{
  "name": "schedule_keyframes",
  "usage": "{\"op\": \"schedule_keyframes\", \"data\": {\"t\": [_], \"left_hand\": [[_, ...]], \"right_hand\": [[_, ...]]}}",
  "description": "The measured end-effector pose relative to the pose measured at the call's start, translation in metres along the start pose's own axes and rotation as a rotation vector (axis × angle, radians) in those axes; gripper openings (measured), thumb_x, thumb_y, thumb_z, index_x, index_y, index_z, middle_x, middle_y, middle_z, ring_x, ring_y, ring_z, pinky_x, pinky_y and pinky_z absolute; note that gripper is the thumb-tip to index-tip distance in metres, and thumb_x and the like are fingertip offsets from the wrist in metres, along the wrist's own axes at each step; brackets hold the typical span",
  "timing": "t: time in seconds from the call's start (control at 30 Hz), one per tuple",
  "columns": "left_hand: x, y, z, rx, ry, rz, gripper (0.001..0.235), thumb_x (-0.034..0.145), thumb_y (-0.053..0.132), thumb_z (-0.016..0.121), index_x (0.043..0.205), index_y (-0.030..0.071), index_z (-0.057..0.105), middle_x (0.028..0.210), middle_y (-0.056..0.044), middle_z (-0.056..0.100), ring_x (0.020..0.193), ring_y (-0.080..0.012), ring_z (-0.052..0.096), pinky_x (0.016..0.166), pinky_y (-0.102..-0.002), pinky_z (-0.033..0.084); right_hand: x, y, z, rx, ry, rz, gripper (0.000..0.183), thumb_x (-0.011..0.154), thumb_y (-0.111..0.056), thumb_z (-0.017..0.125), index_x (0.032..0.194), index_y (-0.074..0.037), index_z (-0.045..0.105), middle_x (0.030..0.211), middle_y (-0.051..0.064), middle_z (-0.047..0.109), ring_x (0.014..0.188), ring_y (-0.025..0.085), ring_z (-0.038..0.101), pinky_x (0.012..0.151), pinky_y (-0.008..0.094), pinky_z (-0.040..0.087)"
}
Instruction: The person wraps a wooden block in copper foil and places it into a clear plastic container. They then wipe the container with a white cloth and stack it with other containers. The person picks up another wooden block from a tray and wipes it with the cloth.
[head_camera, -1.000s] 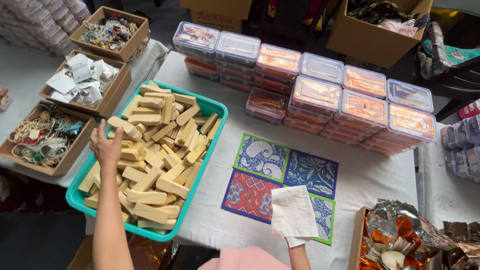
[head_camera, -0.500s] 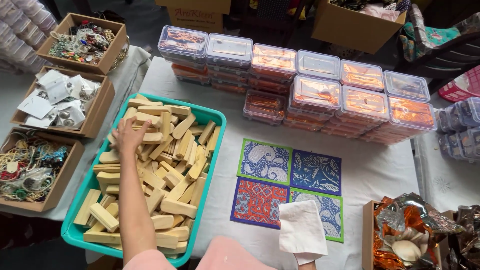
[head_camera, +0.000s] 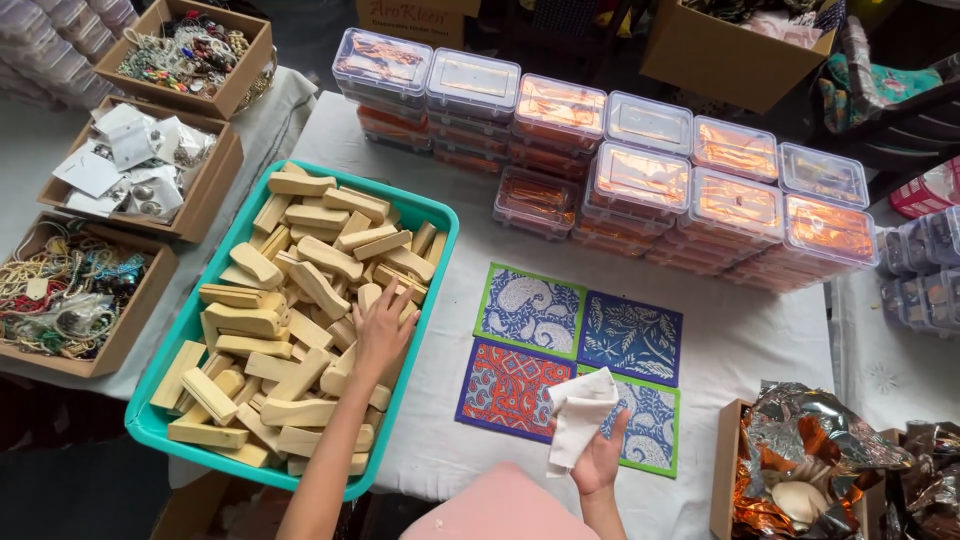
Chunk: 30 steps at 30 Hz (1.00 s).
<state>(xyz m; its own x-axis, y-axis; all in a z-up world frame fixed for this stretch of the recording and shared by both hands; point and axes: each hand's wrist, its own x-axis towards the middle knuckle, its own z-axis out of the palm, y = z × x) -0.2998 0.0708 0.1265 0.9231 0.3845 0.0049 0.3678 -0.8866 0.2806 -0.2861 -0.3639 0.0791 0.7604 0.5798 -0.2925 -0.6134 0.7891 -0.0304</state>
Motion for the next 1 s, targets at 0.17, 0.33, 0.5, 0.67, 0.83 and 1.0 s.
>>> {"op": "schedule_keyframes", "data": {"t": [0.17,0.33,0.5,0.67,0.83,1.0], "left_hand": [[-0.007,-0.03,-0.017,-0.169,0.437,-0.022,0.029,0.101,0.028,0.064,0.127,0.018,0.071,0.135,0.0,0.069,0.125,-0.0188,0.063,0.118,-0.061,0.033],[0.007,-0.021,-0.069,-0.337,0.454,-0.157,0.016,0.1,0.018,0.067,0.114,0.017,0.075,0.119,0.0,0.073,0.112,-0.0219,0.066,0.1,-0.042,0.049],[0.061,-0.032,-0.042,-0.264,0.413,-0.16,0.019,0.097,0.013,0.066,0.114,0.016,0.074,0.119,-0.002,0.072,0.112,-0.0249,0.065,0.094,-0.039,0.05],[0.098,-0.019,0.016,-0.189,0.152,0.223,0.04,0.093,0.005,0.062,0.129,0.02,0.067,0.13,0.0,0.069,0.12,-0.0213,0.064,0.092,-0.039,0.05],[0.1,0.007,0.014,0.166,0.275,0.422,0.036,0.089,0.008,0.065,0.124,0.018,0.066,0.127,0.001,0.067,0.126,-0.025,0.059,0.098,-0.045,0.045],[0.097,0.018,-0.02,0.475,0.181,0.349,0.039,0.088,0.007,0.069,0.124,0.022,0.065,0.121,0.001,0.068,0.123,-0.019,0.061,0.1,-0.042,0.046]], "right_hand": [[-0.02,-0.003,0.033,0.296,-0.355,0.078,0.079,0.095,-0.067,0.06,0.159,-0.026,0.04,0.163,0.011,0.038,0.13,0.036,0.056,0.094,0.051,0.057],[-0.023,-0.013,0.026,0.236,-0.341,-0.036,0.068,0.102,-0.065,0.058,0.16,-0.033,0.042,0.163,0.009,0.036,0.11,0.027,0.066,0.074,0.035,0.062],[-0.027,0.011,0.023,0.281,-0.461,0.053,0.063,0.108,-0.061,0.055,0.16,-0.028,0.044,0.161,0.014,0.045,0.074,0.017,0.069,0.055,0.025,0.057],[-0.03,0.043,0.022,0.358,-0.461,0.134,0.05,0.113,-0.041,0.056,0.159,-0.023,0.045,0.153,0.026,0.049,0.06,0.013,0.066,0.045,0.019,0.052],[-0.038,0.058,0.027,0.325,-0.499,0.114,0.075,0.094,-0.034,0.071,0.16,-0.019,0.04,0.152,0.028,0.047,0.059,0.01,0.066,0.046,0.018,0.054],[-0.042,0.036,0.026,0.241,-0.555,0.111,0.099,0.076,-0.041,0.08,0.16,-0.019,0.034,0.151,0.025,0.047,0.063,0.009,0.067,0.054,0.02,0.058]]}}
